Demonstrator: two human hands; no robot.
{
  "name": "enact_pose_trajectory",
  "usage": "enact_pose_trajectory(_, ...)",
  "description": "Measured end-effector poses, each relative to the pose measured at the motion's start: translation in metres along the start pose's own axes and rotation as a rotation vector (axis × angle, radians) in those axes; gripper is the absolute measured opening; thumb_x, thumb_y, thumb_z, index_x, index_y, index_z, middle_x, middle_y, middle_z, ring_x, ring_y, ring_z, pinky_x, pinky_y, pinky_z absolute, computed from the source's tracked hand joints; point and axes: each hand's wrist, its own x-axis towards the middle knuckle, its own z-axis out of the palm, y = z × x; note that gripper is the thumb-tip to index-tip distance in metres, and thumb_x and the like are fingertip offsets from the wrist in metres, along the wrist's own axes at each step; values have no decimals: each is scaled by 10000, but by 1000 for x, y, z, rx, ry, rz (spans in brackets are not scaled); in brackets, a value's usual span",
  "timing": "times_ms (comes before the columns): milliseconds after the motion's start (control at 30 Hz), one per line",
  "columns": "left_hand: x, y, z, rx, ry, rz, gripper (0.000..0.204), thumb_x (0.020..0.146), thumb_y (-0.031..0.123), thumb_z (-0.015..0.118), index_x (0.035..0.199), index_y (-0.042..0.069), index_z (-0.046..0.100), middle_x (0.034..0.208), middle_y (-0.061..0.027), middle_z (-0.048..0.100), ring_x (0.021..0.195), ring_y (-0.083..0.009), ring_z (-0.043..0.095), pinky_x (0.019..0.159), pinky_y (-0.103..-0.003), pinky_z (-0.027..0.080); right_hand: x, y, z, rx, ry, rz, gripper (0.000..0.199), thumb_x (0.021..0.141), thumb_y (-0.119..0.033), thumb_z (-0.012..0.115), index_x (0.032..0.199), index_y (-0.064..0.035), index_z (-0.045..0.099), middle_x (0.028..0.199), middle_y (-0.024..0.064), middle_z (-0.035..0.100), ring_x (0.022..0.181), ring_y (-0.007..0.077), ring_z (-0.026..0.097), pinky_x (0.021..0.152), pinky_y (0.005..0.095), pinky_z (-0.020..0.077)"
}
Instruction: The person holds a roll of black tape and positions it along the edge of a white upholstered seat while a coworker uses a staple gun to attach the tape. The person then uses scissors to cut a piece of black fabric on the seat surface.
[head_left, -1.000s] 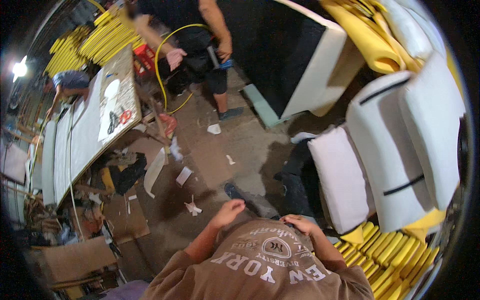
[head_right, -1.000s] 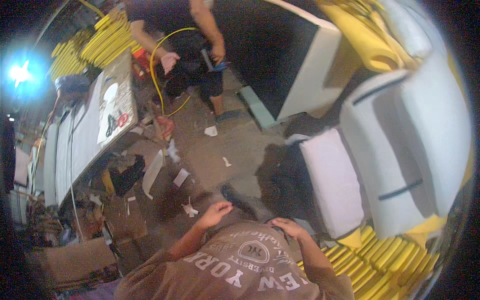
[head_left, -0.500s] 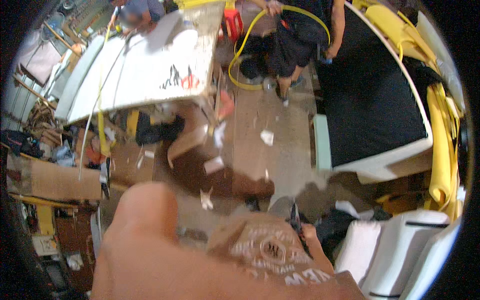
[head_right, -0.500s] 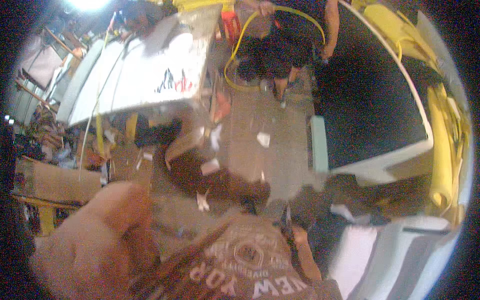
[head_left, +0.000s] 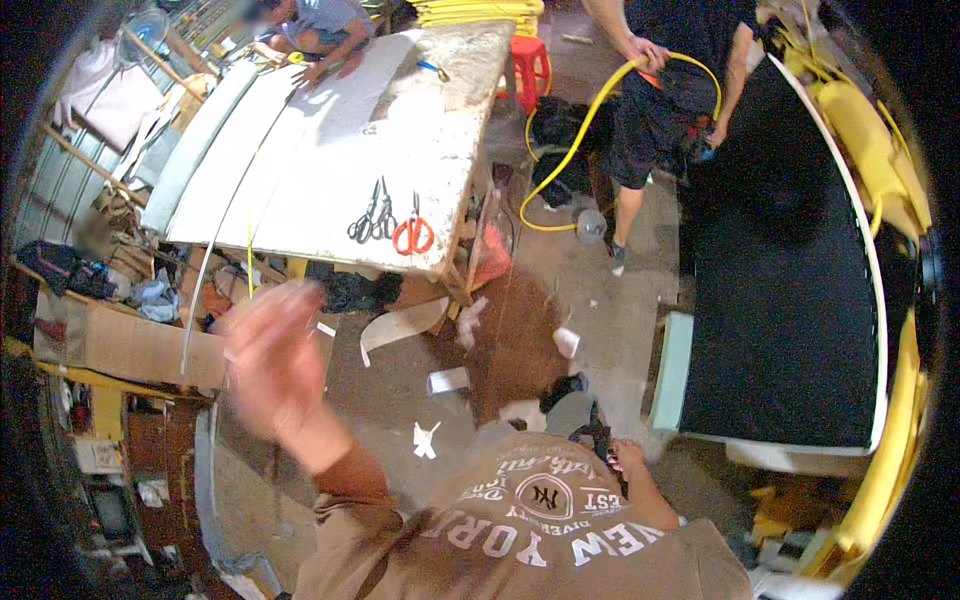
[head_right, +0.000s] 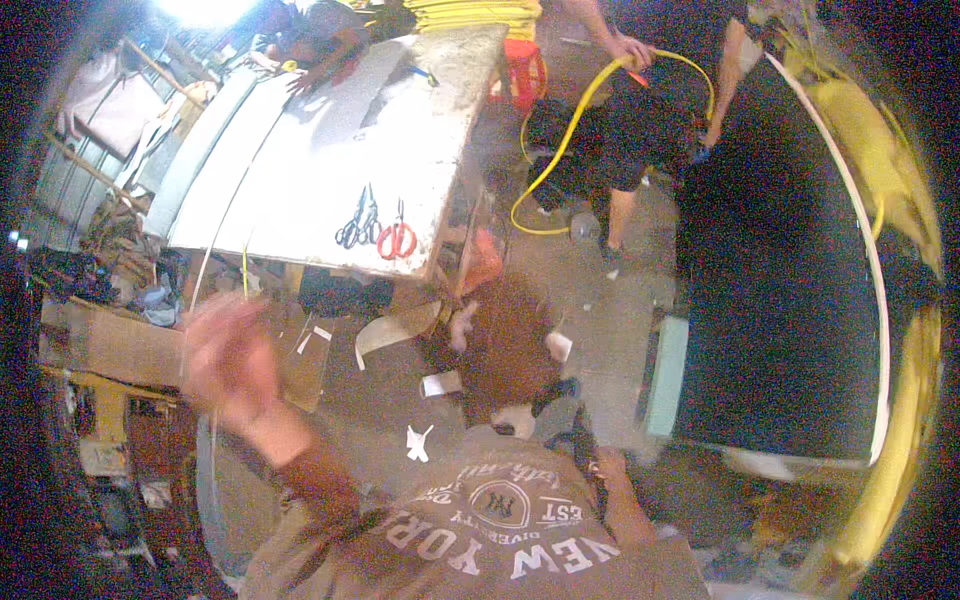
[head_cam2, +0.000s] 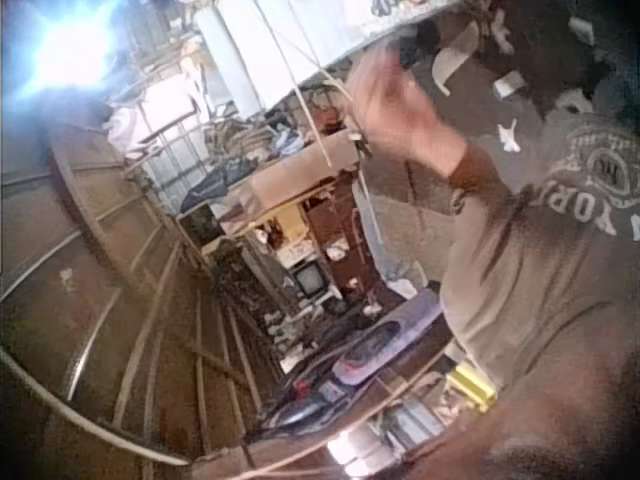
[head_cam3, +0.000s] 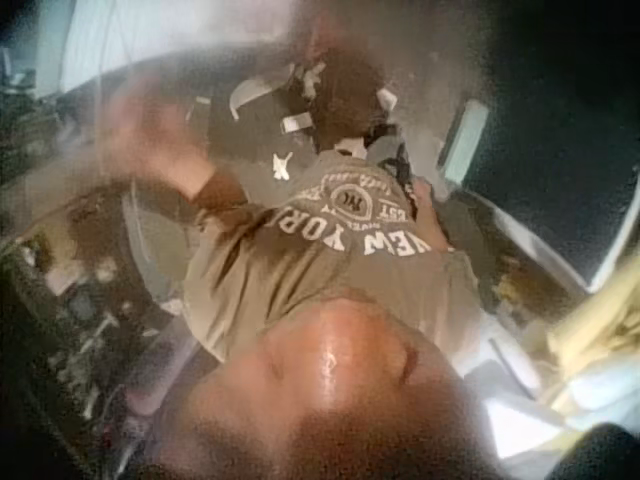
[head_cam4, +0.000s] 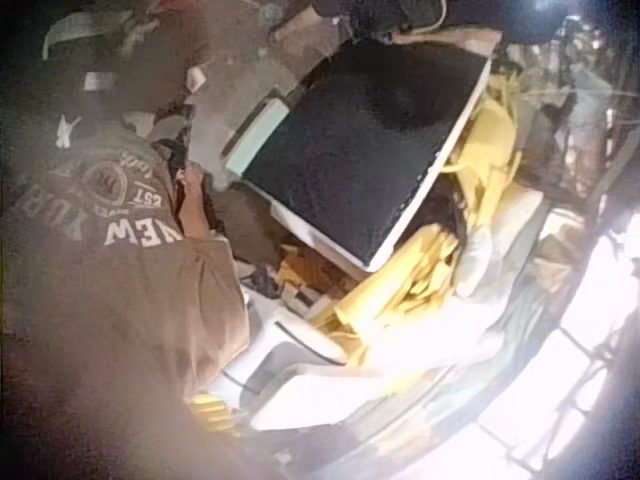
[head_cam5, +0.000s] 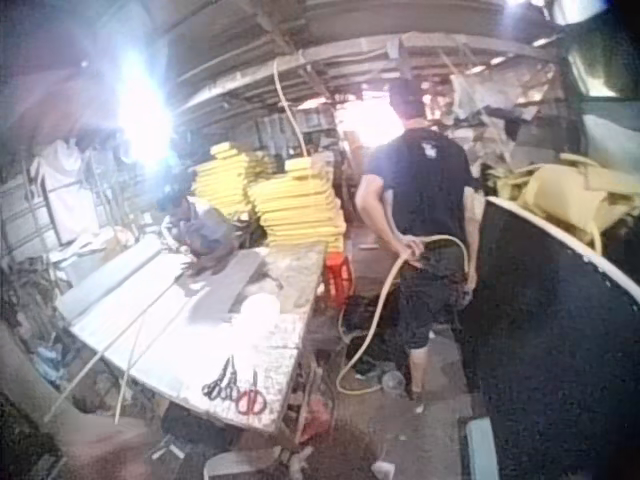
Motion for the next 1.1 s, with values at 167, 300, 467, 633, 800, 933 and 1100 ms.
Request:
enact_pose_trajectory(167, -23, -249, -54, 540, 21, -742, 227, 878, 142, 617, 1065, 12, 623, 983, -64, 652, 937, -136, 583, 818, -270, 456, 122, -31, -46, -500, 43, -494, 275, 867, -274, 598, 1023, -48, 584, 863, 91, 632, 656, 172, 576, 536, 325, 458)
enact_pose_trajectory(300, -32, -395, -104, 1047, -158, -722, 475, 796, 285, 691, 1160, 2, 578, 1065, -142, 651, 995, -298, 618, 866, -392, 475, 113, -158, -52, -550, 222, -381, 304, 867, -283, 605, 1046, -38, 603, 927, 96, 649, 764, 187, 602, 657, 374, 490)
enact_pose_trajectory(467, -40, -512, -213, 1602, -445, -314, 687, 744, 383, 694, 1309, 77, 452, 1308, -151, 484, 1164, -311, 507, 926, -405, 441, 51, -279, 10, -553, -32, -419, 397, 868, -390, 612, 1113, -76, 620, 1053, 130, 634, 918, 268, 611, 787, 413, 480)
enact_pose_trajectory(633, 17, -494, -140, 1555, -400, -862, 674, 650, 233, 765, 1229, 46, 475, 1172, -164, 516, 1091, -353, 507, 915, -442, 438, -100, -364, 91, -225, -393, 120, 651, 856, -624, 487, 1156, -65, 631, 1153, 161, 601, 1048, 240, 564, 908, 383, 433)
enact_pose_trajectory(800, 37, -460, -135, 1506, -420, -911, 673, 647, 211, 760, 1214, 32, 444, 1242, -178, 452, 1069, -374, 522, 864, -482, 469, -39, -315, 130, -129, -497, 48, 732, 847, -677, 456, 1245, -74, 571, 1280, 157, 530, 1103, 269, 550, 907, 388, 448)
enact_pose_trajectory(933, 45, -465, -130, 1554, -341, -909, 688, 654, 237, 772, 1207, 34, 415, 1285, -163, 395, 1066, -371, 548, 816, -468, 515, -21, -317, 160, -125, -506, 21, 724, 850, -667, 463, 1229, -62, 579, 1239, 151, 559, 1064, 268, 570, 884, 384, 460)
enact_pose_trajectory(1100, 82, -485, -149, 1597, -624, -1200, 707, 577, 376, 834, 1118, 55, 509, 1273, -129, 489, 1055, -328, 582, 825, -448, 516, 2, -345, 173, -200, -354, -122, 715, 853, -654, 471, 1209, -46, 589, 1189, 144, 594, 1015, 267, 596, 854, 379, 475)
